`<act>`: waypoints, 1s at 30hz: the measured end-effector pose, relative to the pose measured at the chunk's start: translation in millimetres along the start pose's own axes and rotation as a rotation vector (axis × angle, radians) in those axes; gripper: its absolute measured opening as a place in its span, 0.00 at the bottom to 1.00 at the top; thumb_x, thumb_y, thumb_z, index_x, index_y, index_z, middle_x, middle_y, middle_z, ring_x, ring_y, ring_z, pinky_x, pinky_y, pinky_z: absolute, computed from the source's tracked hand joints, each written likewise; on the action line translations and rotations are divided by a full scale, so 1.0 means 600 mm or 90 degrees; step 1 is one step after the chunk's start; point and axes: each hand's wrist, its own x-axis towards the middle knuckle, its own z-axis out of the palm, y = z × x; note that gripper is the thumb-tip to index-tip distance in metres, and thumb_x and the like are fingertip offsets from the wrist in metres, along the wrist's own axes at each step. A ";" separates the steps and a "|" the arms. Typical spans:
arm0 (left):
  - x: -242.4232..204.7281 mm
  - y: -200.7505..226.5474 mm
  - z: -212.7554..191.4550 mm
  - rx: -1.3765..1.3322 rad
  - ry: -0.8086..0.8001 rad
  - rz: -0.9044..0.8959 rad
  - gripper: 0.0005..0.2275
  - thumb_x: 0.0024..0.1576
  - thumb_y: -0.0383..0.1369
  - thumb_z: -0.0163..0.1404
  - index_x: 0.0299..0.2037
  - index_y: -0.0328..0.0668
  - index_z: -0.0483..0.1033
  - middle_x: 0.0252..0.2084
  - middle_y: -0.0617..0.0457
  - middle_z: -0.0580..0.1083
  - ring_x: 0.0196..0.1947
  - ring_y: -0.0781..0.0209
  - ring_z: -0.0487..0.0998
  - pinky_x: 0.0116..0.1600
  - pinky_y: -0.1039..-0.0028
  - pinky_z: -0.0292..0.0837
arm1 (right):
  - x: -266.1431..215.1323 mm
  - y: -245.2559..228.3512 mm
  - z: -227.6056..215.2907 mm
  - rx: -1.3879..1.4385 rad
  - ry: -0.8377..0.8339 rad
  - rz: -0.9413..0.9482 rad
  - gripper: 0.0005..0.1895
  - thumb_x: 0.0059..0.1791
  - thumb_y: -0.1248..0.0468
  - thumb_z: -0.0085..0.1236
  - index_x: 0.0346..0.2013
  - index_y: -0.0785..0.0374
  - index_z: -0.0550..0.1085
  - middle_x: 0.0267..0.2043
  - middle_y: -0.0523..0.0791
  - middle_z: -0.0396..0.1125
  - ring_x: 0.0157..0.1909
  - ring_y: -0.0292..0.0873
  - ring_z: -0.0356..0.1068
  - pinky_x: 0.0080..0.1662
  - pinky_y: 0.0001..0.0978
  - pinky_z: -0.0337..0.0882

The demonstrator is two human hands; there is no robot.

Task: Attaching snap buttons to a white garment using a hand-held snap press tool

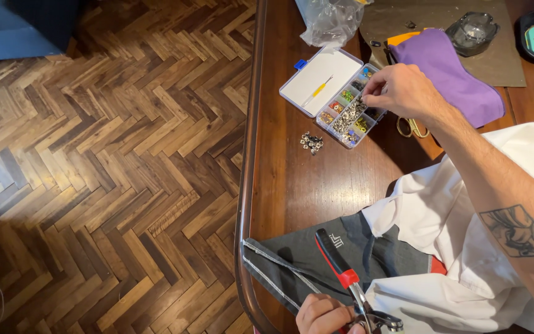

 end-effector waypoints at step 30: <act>-0.003 0.010 -0.012 0.021 -0.048 -0.012 0.07 0.64 0.39 0.63 0.35 0.50 0.82 0.27 0.62 0.79 0.21 0.67 0.76 0.30 0.77 0.82 | -0.017 -0.030 -0.013 -0.150 -0.020 -0.010 0.13 0.59 0.53 0.57 0.46 0.45 0.90 0.56 0.41 0.79 0.53 0.54 0.77 0.41 0.59 0.73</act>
